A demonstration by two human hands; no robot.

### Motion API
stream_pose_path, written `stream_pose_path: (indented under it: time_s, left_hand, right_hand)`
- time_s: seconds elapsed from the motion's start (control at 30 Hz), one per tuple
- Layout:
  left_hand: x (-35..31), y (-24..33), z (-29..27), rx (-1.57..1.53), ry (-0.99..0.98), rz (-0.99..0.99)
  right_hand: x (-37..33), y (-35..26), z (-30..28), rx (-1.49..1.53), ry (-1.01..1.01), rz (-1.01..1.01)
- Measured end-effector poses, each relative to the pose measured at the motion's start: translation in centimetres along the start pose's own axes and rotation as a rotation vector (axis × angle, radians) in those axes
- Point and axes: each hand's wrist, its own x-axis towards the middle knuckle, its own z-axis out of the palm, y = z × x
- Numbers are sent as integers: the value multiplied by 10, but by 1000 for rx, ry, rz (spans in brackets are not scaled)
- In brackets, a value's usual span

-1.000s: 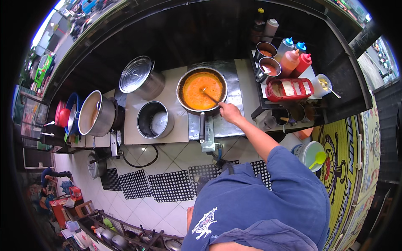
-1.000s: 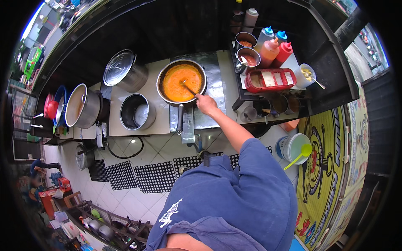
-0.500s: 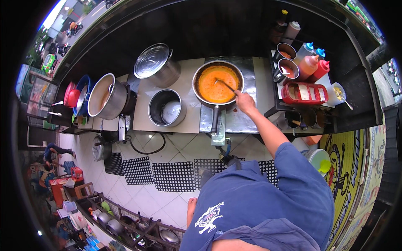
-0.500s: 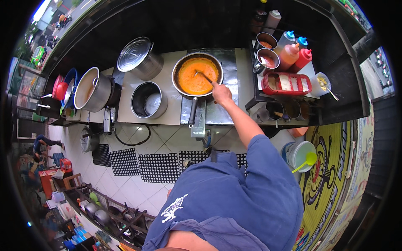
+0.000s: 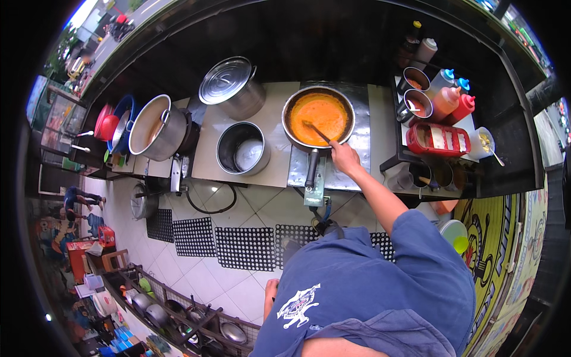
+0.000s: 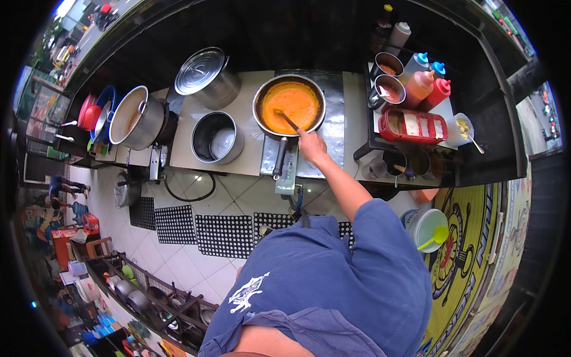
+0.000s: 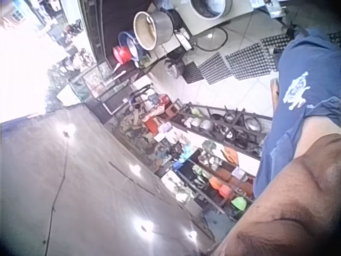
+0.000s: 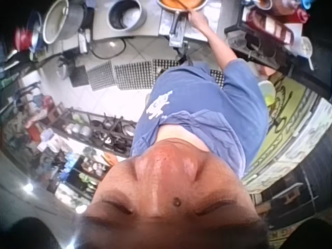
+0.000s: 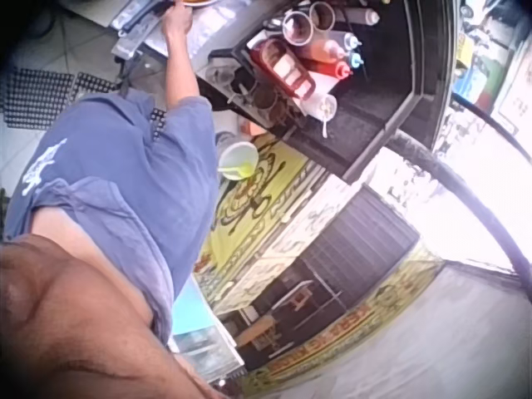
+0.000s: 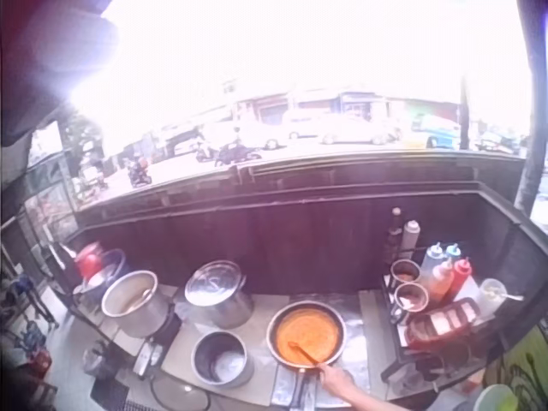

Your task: The person stirs a pot of orange-colored liquid on a gas stove using a ladle. They occasionally add ingredients from small containers and wipe their hands with a green cloth. The task takes place in a street food stall environment.

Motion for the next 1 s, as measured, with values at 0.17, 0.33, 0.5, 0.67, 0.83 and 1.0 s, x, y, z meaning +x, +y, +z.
stream_pose_path:
  time_s: [0.17, 0.33, 0.5, 0.67, 0.83, 1.0]
  left_hand:
    - [-24, 76, 2, -89, -81, -68]
    - [-12, 26, 4, 6, -1, -10]
    - [20, -48, -1, 340, -6, 279]
    - [18, -16, 0, 15, -26, -60]
    - [-31, 85, 2, 150, -22, -38]
    - [-12, -9, 0, 50, 10, -50]
  right_hand:
    - [25, 19, -10, -104, 93, 140]
    - [-16, 31, -7, -39, 3, 18]
    - [-14, 3, 9, -34, 1, -46]
    - [22, 2, -2, -73, 9, 126]
    - [-16, -5, -55, -143, -59, 131]
    - [-47, -17, -75, -101, -83, -19]
